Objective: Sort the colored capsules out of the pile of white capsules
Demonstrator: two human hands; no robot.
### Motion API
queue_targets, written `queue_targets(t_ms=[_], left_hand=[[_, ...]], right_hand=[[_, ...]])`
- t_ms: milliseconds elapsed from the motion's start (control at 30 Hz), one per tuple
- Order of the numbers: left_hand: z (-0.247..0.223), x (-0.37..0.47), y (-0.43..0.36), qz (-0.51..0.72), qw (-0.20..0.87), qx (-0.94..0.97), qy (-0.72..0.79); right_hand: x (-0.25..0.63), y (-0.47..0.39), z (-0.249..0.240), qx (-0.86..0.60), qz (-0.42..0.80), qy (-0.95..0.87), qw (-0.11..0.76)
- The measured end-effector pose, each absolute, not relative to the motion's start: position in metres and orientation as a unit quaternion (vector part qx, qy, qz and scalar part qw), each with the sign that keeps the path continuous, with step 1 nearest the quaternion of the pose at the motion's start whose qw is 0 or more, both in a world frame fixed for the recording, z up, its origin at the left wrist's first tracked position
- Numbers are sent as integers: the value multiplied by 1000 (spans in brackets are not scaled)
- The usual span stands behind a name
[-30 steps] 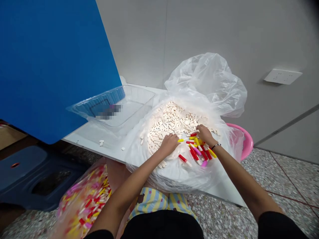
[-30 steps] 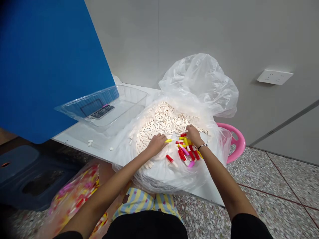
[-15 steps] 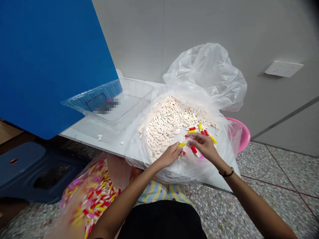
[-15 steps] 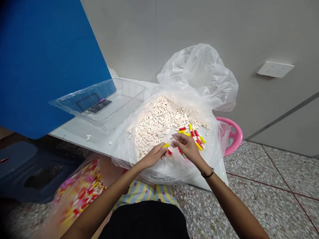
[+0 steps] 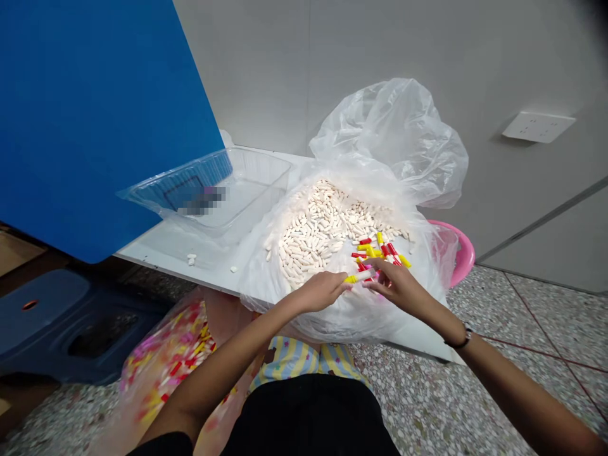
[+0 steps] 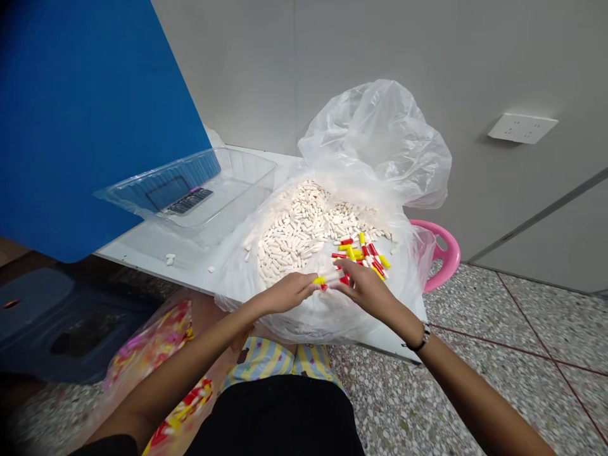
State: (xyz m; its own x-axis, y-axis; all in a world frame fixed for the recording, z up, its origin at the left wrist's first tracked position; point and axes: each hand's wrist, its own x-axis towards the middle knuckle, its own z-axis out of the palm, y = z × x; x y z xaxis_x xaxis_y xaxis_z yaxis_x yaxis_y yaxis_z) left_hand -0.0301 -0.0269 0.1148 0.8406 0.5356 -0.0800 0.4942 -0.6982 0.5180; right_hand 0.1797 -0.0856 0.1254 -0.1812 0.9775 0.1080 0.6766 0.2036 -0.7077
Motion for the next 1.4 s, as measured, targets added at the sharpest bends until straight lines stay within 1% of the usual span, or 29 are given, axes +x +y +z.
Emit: queue_targets(t_ms=[33,67,100,133,200,300,367,400,467,567,633,700,767,867,933,1133,1400], left_hand=[[117,-32,-25,34,315,914,253],[118,-33,-24,28,342,910,231],[119,-33,-24,22,345,912,220],[120,-32,-25,14,322,920,224],[120,-28,-32,-4,225,941,251],[118,-18,-44,-15,86,964,250],[116,-13,-44,-7,44,972,231],[114,-12,-40,-6,37,971,234],[110,-13,-27,-12,44,960,275],[100,-18,3,-10,50,937,345],[91,-21,19,0,37,929,369],[83,-18,30,13,28,925,379],[76,-7,35,45,34,926,374],[68,25,42,99,65,925,361],[63,52,50,111,79,925,355],[51,113,79,69,96,920,374],[45,128,88,14,123,887,445]], right_hand=[[181,-88,127,-553,233,-749,280],[182,-89,129,-535,227,-768,269],[183,-91,130,-523,244,-776,254],[184,-92,130,-519,276,-773,239],[184,-92,126,-533,368,-728,226],[183,-91,116,-563,517,-601,234],[182,-89,113,-571,572,-539,237],[183,-86,113,-574,576,-530,241],[188,-77,115,-591,524,-551,271],[208,-52,113,-644,351,-605,310],[227,-30,105,-682,249,-622,293],[245,-7,94,-708,167,-637,256],[258,14,83,-716,111,-649,232],[263,40,70,-720,86,-653,219],[262,53,65,-728,76,-647,214],[268,77,54,-754,66,-622,203],[283,95,56,-763,58,-613,195]])
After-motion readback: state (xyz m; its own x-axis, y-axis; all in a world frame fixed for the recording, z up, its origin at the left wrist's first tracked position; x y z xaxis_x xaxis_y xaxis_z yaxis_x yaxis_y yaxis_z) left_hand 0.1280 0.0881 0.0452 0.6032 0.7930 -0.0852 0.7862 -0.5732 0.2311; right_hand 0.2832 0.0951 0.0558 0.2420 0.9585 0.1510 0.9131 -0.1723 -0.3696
